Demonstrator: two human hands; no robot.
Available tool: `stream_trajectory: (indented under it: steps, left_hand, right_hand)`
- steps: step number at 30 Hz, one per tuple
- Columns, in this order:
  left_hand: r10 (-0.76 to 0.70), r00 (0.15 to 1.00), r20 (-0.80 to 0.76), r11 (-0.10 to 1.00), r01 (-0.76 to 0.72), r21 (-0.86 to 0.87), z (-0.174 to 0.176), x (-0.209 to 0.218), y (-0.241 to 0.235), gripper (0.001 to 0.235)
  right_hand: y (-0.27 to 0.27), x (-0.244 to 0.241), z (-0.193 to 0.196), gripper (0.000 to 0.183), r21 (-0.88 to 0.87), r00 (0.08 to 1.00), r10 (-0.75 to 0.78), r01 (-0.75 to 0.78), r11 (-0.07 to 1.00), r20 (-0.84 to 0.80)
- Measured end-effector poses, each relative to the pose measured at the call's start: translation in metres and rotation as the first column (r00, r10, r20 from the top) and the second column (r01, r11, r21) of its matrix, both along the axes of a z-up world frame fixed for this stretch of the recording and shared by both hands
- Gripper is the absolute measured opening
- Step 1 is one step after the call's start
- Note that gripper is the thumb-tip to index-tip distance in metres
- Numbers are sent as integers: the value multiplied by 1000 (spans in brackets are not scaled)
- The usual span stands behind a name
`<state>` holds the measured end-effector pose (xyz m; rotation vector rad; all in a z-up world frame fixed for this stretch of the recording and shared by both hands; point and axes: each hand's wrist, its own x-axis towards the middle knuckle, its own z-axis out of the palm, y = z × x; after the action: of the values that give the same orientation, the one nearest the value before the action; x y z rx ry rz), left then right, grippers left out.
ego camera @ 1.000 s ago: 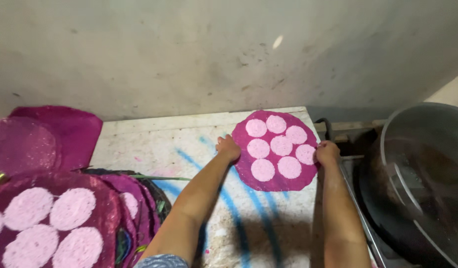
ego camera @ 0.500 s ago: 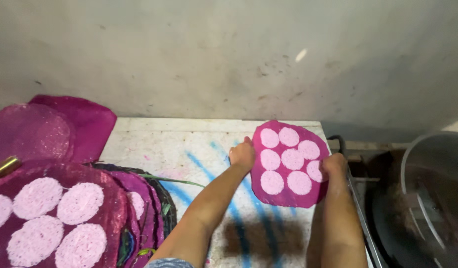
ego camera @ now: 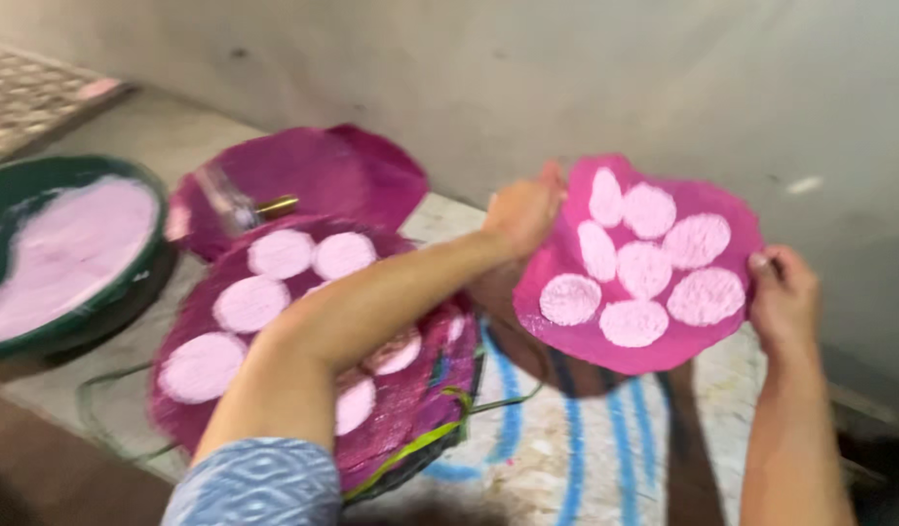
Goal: The person uses a specialized stamping tool to press and form small pink wafers onto a tray, periodically refilling the tool with pink batter from a green bowl.
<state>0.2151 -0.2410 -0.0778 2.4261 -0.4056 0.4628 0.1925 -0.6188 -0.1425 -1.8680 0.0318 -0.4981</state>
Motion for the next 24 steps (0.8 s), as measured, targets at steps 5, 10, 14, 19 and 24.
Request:
stream_trajectory:
  steps: [5, 10, 14, 19, 24]
  left_hand:
    - [121, 993, 12, 980, -118, -160, 90, -108, 160, 26]
    - [251, 951, 180, 954, -212, -214, 82, -203, 292, 19]
    - [355, 934, -32, 890, -349, -294, 7, -248, 373, 14]
    - [59, 991, -122, 470, -136, -872, -85, -264, 384, 9]
    - [611, 775, -163, 764, -631, -135, -90, -308, 371, 23]
  right_hand:
    - [126, 6, 69, 11, 51, 937, 283, -299, 953, 204]
    - [274, 10, 64, 8, 192, 796, 569, -603, 774, 207]
    - [352, -7, 18, 11, 199, 752, 659, -650, 734, 26]
    - [365, -30, -34, 12, 58, 749, 663, -661, 748, -6]
    - [351, -40, -58, 12, 37, 857, 507, -506, 862, -91]
